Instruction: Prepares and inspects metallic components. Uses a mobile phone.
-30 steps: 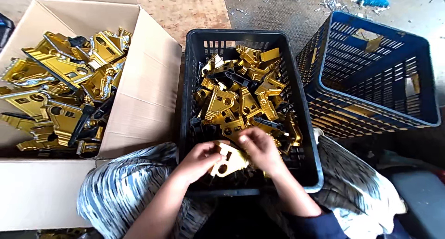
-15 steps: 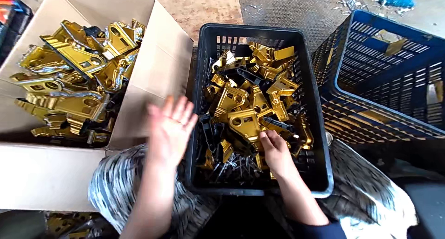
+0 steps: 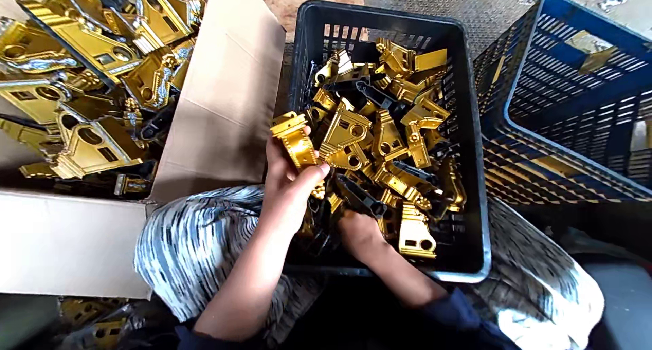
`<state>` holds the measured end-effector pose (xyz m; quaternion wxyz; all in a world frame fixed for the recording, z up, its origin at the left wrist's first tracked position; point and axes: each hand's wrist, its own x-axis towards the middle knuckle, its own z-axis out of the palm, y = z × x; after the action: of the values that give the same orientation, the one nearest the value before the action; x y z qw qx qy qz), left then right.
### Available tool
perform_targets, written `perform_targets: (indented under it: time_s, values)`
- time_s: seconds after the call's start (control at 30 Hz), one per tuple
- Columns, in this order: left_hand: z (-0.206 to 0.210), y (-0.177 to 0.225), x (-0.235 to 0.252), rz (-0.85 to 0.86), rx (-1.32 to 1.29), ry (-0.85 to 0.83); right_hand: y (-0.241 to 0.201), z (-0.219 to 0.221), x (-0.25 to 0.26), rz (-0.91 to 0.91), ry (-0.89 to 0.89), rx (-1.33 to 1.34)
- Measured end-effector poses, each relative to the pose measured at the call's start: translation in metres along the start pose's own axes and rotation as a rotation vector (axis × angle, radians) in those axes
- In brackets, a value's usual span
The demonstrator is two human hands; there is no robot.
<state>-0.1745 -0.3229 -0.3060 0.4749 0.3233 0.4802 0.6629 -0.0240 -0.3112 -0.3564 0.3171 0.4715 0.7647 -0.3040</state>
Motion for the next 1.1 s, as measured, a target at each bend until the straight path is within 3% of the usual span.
perform_targets:
  time_s: [0.1,0.27,0.33,0.4,0.47,0.57,0.67,0.77,0.9,1.1]
  values:
    - [0.0,0.0,-0.004,-0.106,-0.09,0.028,0.028,-0.006,-0.003,-0.185,0.159,0.157]
    - [0.009,-0.006,-0.002,-0.345,-0.289,0.081,0.063,-0.019,-0.035,-0.447,0.726,0.655]
    - [0.015,-0.008,-0.002,-0.388,-0.298,0.035,0.06,-0.032,-0.048,-0.546,0.77,1.046]
    - [0.019,-0.01,-0.004,-0.408,-0.275,-0.02,0.053,-0.042,-0.056,-0.661,0.693,1.447]
    - [0.02,-0.013,-0.006,-0.388,-0.255,-0.108,0.042,-0.045,-0.055,-0.689,0.68,1.636]
    - [0.019,-0.018,-0.01,-0.332,-0.23,-0.244,0.03,-0.038,-0.042,-0.664,0.848,1.55]
    - [0.02,-0.019,-0.013,-0.3,-0.106,-0.263,0.025,-0.027,-0.034,-0.694,0.99,1.439]
    - [0.017,-0.019,-0.011,-0.266,-0.041,-0.28,0.024,-0.022,-0.033,-0.702,0.997,1.409]
    - [0.017,-0.016,-0.011,-0.285,-0.044,-0.317,0.028,-0.021,-0.035,-0.674,0.947,1.578]
    - [0.02,-0.024,-0.014,-0.249,0.095,-0.289,0.025,-0.013,-0.028,-0.708,1.026,1.564]
